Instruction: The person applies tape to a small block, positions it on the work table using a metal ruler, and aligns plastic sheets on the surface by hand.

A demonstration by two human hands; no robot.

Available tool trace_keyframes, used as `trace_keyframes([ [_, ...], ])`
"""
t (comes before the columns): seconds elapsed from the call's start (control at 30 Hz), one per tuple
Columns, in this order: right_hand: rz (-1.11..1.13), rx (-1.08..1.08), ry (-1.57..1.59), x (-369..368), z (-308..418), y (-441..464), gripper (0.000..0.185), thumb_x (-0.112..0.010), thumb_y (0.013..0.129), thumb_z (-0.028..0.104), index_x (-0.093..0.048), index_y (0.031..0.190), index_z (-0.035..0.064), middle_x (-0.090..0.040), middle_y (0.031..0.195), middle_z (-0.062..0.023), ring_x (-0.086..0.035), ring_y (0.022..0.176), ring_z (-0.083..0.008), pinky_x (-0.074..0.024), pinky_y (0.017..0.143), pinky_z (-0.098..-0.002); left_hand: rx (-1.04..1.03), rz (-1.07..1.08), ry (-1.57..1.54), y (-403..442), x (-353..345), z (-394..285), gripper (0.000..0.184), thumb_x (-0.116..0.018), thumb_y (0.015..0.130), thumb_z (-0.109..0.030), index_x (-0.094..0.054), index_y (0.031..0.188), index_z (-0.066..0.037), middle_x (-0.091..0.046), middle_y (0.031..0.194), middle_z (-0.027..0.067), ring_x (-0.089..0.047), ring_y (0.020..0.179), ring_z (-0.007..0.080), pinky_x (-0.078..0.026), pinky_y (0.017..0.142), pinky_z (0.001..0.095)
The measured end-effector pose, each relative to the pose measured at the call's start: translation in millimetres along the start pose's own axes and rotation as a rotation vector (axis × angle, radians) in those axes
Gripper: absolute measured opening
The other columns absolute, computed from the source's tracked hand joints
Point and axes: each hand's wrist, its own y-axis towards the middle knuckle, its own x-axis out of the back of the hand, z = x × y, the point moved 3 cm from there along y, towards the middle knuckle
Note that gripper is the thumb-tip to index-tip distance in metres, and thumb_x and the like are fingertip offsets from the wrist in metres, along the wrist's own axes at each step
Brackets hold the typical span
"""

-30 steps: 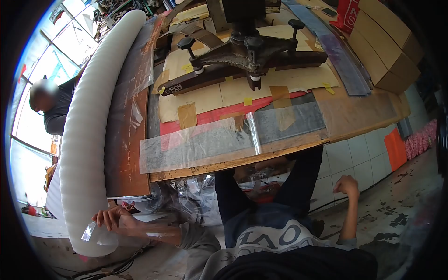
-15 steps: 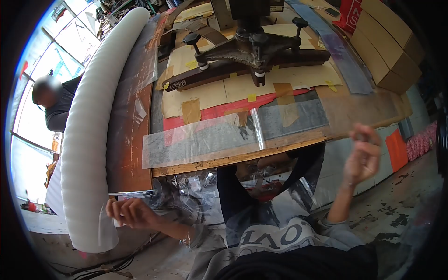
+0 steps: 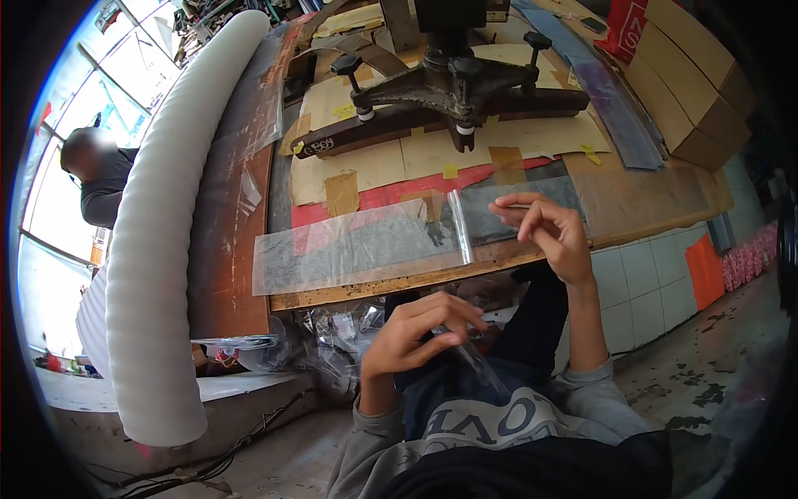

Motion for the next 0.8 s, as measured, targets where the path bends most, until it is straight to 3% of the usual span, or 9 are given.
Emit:
trace_keyframes([
  [0.13,-0.045,-0.321,-0.022,4.6,-20.5,20.7,0.013,-0.046,0.085,-0.010,-0.056,0.081,-0.0031,-0.061,0.107,-0.0163,-0.063,0.102,-0.0218,-0.0486,0.086,-0.0277,-0.009,-0.010,0.275,19.5,-0.6,1.4,0.015,-0.062,0.084,-0.015,-0.056,0.080,-0.002,-0.063,0.110,0.0140,-0.052,0.117,0.0347,-0.042,0.095,0.0431],
  [0.2,-0.022,-0.242,-0.098,7.2,-23.5,23.8,0.010,-0.047,0.088,-0.007,-0.055,0.085,-0.0023,-0.060,0.110,-0.0167,-0.062,0.104,-0.0239,-0.0484,0.088,-0.0295,0.032,-0.011,0.405,28.6,2.9,8.6,0.015,-0.064,0.082,-0.014,-0.055,0.082,-0.002,-0.057,0.124,0.0111,-0.042,0.128,0.0364,-0.036,0.102,0.0461],
  [0.33,-0.028,-0.049,-0.094,7.5,-7.9,22.7,0.008,-0.048,0.089,-0.005,-0.055,0.086,-0.0018,-0.059,0.111,-0.0159,-0.060,0.106,-0.0237,-0.0480,0.090,-0.0303,0.019,-0.028,0.629,36.5,2.7,7.6,0.015,-0.064,0.081,-0.014,-0.056,0.084,-0.002,-0.051,0.131,0.0117,-0.036,0.132,0.0361,-0.031,0.105,0.0517],
  [0.43,-0.083,-0.202,-0.171,13.6,-21.7,31.0,0.008,-0.049,0.089,-0.005,-0.055,0.084,-0.0014,-0.059,0.110,-0.0151,-0.061,0.105,-0.0221,-0.0471,0.091,-0.0306,0.042,-0.028,0.678,40.6,-2.3,4.3,0.015,-0.064,0.082,-0.015,-0.057,0.084,-0.002,-0.047,0.136,0.0111,-0.032,0.134,0.0359,-0.027,0.107,0.0541],
  [0.63,-0.050,0.003,-0.126,7.6,-9.9,32.5,0.007,-0.051,0.088,-0.005,-0.056,0.083,-0.0017,-0.059,0.111,-0.0139,-0.061,0.101,-0.0191,-0.0479,0.088,-0.0296,0.092,-0.017,0.748,41.9,-3.9,12.1,0.015,-0.063,0.084,-0.018,-0.057,0.086,-0.003,-0.043,0.139,0.0105,-0.030,0.135,0.0358,-0.024,0.108,0.0549],
  [0.8,0.021,-0.275,-0.360,9.9,-24.8,32.3,0.008,-0.052,0.085,-0.006,-0.058,0.086,-0.0018,-0.062,0.110,-0.0097,-0.062,0.095,-0.0170,-0.0478,0.080,-0.0259,0.139,-0.054,0.810,41.0,-2.3,23.4,0.014,-0.060,0.086,-0.016,-0.056,0.087,-0.003,-0.041,0.141,0.0109,-0.030,0.135,0.0369,-0.023,0.109,0.0540],
])
